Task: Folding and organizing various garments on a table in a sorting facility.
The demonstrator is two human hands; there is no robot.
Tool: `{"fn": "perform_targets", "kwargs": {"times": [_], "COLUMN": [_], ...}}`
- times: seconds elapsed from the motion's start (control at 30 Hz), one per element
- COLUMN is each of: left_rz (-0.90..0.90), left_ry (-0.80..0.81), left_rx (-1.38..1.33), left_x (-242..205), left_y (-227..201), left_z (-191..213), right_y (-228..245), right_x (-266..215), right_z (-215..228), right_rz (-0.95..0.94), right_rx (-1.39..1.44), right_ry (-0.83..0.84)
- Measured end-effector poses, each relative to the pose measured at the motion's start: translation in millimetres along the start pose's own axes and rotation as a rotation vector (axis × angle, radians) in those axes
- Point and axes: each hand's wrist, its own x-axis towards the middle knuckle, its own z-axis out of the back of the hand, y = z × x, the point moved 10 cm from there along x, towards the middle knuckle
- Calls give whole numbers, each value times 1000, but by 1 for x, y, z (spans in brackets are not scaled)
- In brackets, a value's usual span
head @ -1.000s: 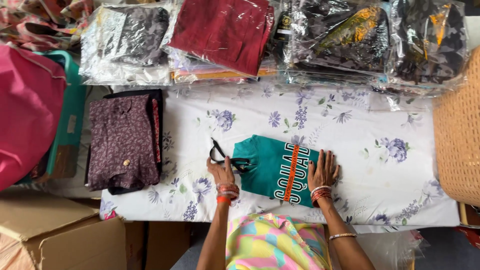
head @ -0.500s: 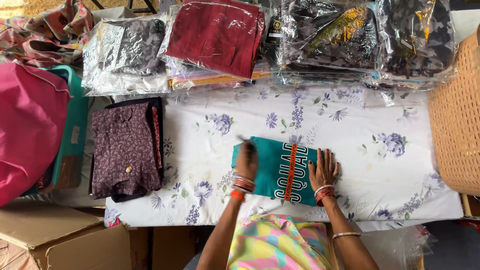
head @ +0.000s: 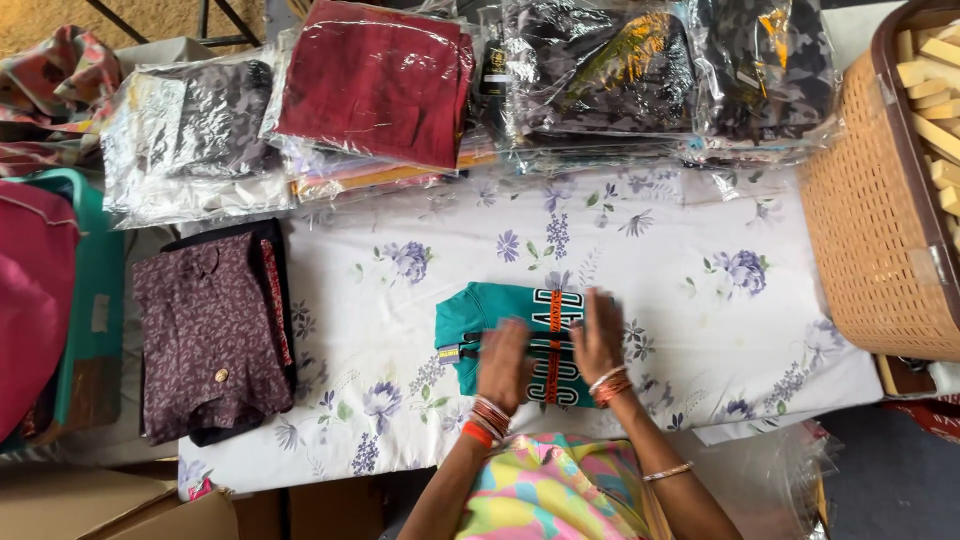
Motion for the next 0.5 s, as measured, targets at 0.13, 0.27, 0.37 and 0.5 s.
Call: {"fn": "perform_targets", "kwargs": {"times": [0.13,0.27,0.37,0.5], "left_rz": [244,270,252,237], "left_ry": [33,240,317,334], "left_rx": [177,373,404,421], "left_x": [-4,-14,-16,-13], "left_y": [53,74,77,77], "left_z": [15,3,-4,-3], "right_y": [56,96,62,1], "right_x": [-7,-26,-31,-33], "right_z": [-33,-63,-66,-41], "right_rz": [69,415,385,202], "right_rx": [83,-74,-198,-358], "right_ry": [166,377,416,317]}}
